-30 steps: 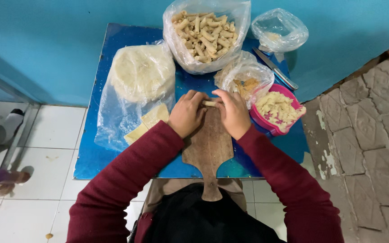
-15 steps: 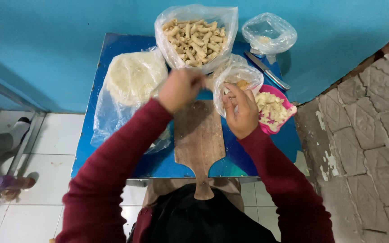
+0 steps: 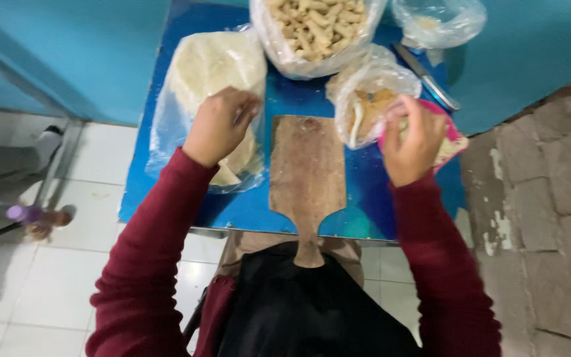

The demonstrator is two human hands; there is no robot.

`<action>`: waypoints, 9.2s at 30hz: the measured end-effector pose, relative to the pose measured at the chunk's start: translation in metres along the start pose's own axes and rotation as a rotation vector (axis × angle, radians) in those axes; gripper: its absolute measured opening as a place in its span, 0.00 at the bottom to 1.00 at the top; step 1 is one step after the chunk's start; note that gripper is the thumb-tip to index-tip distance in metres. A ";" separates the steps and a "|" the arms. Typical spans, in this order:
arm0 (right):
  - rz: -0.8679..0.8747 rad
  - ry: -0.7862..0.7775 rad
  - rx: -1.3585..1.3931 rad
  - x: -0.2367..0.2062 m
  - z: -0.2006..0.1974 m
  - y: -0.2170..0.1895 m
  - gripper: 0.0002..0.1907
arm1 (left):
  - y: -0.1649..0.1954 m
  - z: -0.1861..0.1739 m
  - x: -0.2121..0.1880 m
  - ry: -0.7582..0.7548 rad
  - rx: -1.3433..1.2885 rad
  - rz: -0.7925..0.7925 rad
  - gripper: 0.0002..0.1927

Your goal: The person sits at a small table and folds filled pastry wrappers. They spoon filling from a pink bowl onto a square dough wrapper on a wooden board, then fold and press the wrapper closed, setting finished pieces aside and repeating with new wrappers.

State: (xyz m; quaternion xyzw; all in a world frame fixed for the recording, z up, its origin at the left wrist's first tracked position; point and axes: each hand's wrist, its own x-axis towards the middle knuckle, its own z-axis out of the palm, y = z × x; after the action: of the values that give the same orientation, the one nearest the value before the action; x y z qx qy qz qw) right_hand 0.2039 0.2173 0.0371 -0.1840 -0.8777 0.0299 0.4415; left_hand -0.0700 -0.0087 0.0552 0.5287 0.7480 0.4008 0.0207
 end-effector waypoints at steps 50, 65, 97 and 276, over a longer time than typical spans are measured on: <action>0.863 -0.120 1.306 0.034 0.055 -0.054 0.05 | 0.005 0.081 0.016 -0.261 -1.105 -0.323 0.36; -0.057 -0.281 0.232 0.002 0.063 -0.072 0.02 | -0.006 0.078 0.021 0.226 -1.218 -0.242 0.27; 0.505 -0.424 0.861 0.006 0.061 -0.062 0.08 | 0.005 0.091 0.002 -0.291 -0.970 -0.150 0.46; 0.554 -0.572 0.754 -0.030 0.041 -0.055 0.20 | 0.018 0.094 -0.046 -0.115 -0.233 -0.088 0.12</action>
State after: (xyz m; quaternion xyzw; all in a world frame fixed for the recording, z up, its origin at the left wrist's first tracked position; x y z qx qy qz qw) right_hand 0.1718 0.1596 0.0013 -0.2218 -0.8100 0.5061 0.1964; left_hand 0.0070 0.0103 -0.0154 0.5113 0.7165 0.4527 0.1422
